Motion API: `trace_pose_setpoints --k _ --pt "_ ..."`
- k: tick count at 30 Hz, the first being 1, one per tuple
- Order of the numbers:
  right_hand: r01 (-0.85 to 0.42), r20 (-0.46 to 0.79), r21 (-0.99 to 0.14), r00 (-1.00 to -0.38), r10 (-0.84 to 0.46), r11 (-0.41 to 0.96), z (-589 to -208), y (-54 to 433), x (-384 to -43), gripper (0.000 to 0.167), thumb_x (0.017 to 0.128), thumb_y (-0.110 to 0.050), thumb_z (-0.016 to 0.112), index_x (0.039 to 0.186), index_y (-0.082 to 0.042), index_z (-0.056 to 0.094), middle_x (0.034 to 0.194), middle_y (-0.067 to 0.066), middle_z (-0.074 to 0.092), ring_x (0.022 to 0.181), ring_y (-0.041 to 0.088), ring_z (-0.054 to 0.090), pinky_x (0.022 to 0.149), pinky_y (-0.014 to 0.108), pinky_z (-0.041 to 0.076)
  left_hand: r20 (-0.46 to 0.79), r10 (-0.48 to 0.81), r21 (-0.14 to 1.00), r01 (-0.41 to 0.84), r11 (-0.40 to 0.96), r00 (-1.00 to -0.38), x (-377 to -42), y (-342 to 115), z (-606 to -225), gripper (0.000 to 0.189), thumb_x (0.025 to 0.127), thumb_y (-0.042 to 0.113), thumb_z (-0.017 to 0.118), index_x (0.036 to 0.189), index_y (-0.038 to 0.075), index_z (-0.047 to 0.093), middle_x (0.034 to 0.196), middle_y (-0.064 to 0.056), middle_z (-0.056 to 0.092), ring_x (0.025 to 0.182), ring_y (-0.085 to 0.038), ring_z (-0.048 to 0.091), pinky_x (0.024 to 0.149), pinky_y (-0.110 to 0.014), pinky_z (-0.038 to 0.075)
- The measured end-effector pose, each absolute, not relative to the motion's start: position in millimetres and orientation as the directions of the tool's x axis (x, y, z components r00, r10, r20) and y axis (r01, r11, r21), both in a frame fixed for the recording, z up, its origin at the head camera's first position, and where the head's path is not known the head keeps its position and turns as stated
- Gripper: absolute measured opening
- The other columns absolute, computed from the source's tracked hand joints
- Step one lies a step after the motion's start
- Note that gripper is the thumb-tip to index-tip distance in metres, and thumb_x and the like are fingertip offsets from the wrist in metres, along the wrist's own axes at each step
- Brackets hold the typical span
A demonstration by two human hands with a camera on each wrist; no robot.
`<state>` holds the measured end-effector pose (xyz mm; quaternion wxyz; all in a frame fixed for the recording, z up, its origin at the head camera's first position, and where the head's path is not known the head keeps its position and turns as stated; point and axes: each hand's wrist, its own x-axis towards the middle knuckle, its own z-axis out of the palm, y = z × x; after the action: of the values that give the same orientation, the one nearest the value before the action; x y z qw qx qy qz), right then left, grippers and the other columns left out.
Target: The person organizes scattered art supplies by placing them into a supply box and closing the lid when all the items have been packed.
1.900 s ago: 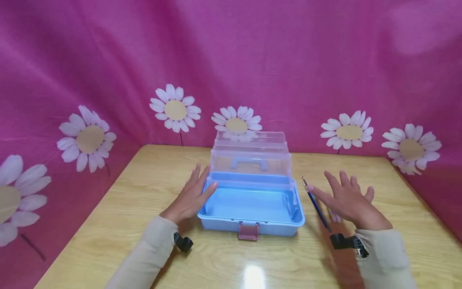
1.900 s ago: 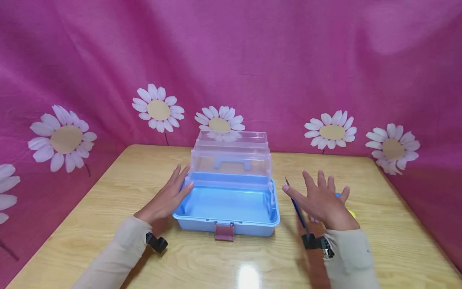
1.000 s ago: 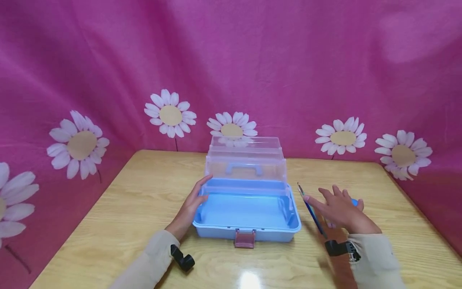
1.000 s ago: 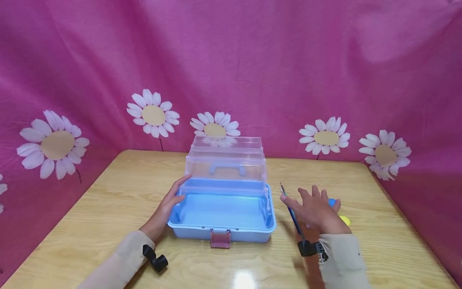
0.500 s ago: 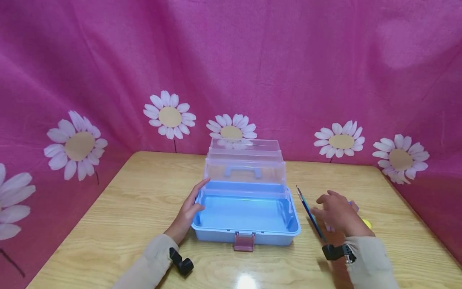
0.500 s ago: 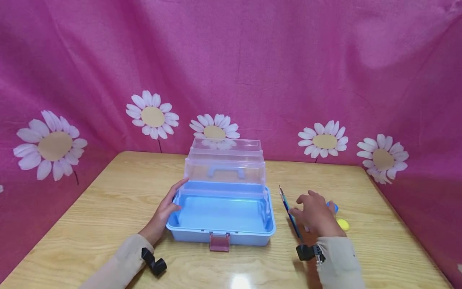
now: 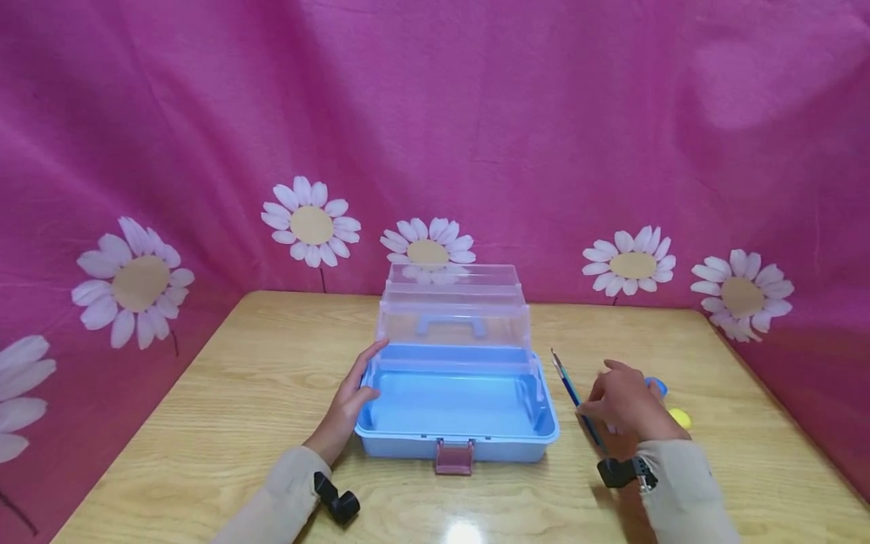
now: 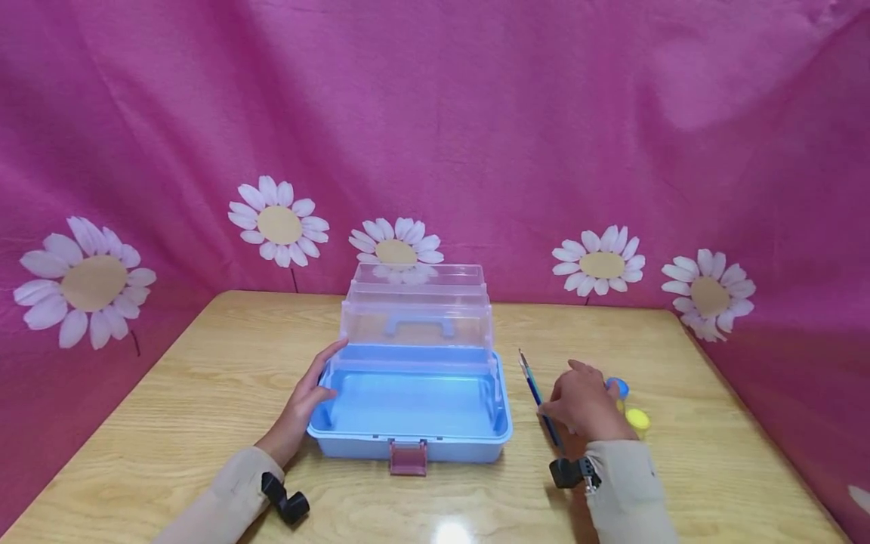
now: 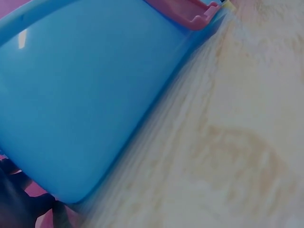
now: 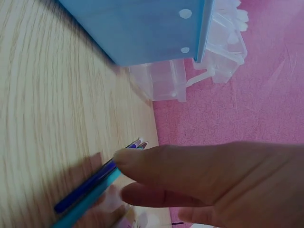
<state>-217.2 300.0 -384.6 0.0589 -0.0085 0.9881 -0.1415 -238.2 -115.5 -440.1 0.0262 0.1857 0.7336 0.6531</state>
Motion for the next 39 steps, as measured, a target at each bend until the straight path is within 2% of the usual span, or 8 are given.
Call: trace_pose_setpoints --k 7,13,15,19,21,24,32,39 --pt "0.023 -0.142 -0.269 -0.990 -0.015 0.963 -383.6 296.6 -215.4 0.016 0.076 -0.027 0.079 0.077 -0.011 0.074 0.141 0.036 0.036 0.130 0.057 0.021 0.095 0.078 0.012 0.211 0.304 0.966 0.246 0.084 -0.929 -237.8 -115.8 -441.1 0.071 0.091 0.000 0.036 0.148 0.042 0.028 0.158 0.014 0.016 0.147 -0.019 0.005 0.111 -0.065 0.002" --pt "0.027 -0.165 -0.273 -0.986 -0.019 0.962 -384.3 296.7 -213.0 0.015 0.075 -0.027 0.080 0.073 -0.014 0.073 0.142 0.036 0.033 0.131 0.058 0.016 0.094 0.081 0.003 0.196 0.293 0.969 0.231 0.088 -0.936 -236.8 -115.9 -440.8 0.071 0.091 0.000 0.037 0.147 0.044 0.028 0.157 0.017 0.017 0.147 -0.018 0.006 0.111 -0.065 0.003" --pt "0.026 -0.172 -0.276 -0.985 -0.023 0.961 -384.7 297.5 -212.5 0.015 0.075 -0.026 0.080 0.072 -0.014 0.073 0.139 0.034 0.038 0.130 0.057 0.018 0.093 0.080 0.003 0.196 0.294 0.968 0.232 0.091 -0.935 -237.0 -115.7 -441.0 0.072 0.091 0.000 0.038 0.147 0.044 0.028 0.157 0.017 0.016 0.147 -0.018 0.006 0.111 -0.064 0.003" --pt "0.038 -0.185 -0.285 -0.983 -0.016 0.958 -385.1 299.1 -211.6 0.016 0.075 -0.026 0.080 0.073 -0.013 0.072 0.119 0.024 0.053 0.122 0.050 0.029 0.092 0.078 0.010 0.203 0.300 0.966 0.240 0.093 -0.932 -237.2 -115.3 -440.9 0.071 0.091 0.000 0.037 0.148 0.042 0.028 0.158 0.015 0.016 0.147 -0.019 0.005 0.111 -0.064 0.002" --pt "0.048 -0.189 -0.288 -0.982 -0.008 0.956 -385.1 299.7 -211.3 0.017 0.075 -0.027 0.080 0.074 -0.012 0.072 0.108 0.017 0.054 0.116 0.046 0.032 0.090 0.076 0.014 0.200 0.300 0.967 0.238 0.095 -0.933 -236.9 -115.0 -440.4 0.071 0.091 0.000 0.037 0.147 0.042 0.028 0.158 0.015 0.016 0.147 -0.018 0.005 0.111 -0.064 0.002" --pt "0.059 -0.203 -0.284 -0.979 0.000 0.957 -384.2 300.1 -211.3 0.019 0.076 -0.027 0.080 0.076 -0.011 0.071 0.101 0.013 0.055 0.115 0.046 0.032 0.090 0.074 0.017 0.202 0.302 0.966 0.240 0.096 -0.932 -236.5 -114.8 -439.9 0.070 0.091 0.001 0.037 0.147 0.042 0.028 0.158 0.014 0.016 0.147 -0.019 0.005 0.111 -0.064 0.002" --pt "0.082 -0.222 -0.288 -0.975 0.017 0.954 -380.5 300.5 -212.6 0.020 0.078 -0.028 0.078 0.079 -0.009 0.072 0.101 0.013 0.054 0.115 0.048 0.028 0.088 0.068 0.026 0.198 0.296 0.966 0.237 0.103 -0.934 -237.9 -113.8 -438.6 0.071 0.090 0.004 0.039 0.147 0.044 0.028 0.158 0.015 0.015 0.147 -0.020 0.007 0.111 -0.065 0.003" --pt "0.091 -0.228 -0.296 -0.973 0.022 0.951 -384.5 301.7 -213.9 0.020 0.077 -0.027 0.078 0.078 -0.009 0.071 0.101 0.015 0.054 0.118 0.049 0.025 0.090 0.072 0.022 0.188 0.298 0.969 0.227 0.098 -0.936 -237.8 -114.1 -439.3 0.071 0.090 0.002 0.038 0.147 0.044 0.028 0.158 0.016 0.015 0.147 -0.020 0.007 0.111 -0.065 0.003"
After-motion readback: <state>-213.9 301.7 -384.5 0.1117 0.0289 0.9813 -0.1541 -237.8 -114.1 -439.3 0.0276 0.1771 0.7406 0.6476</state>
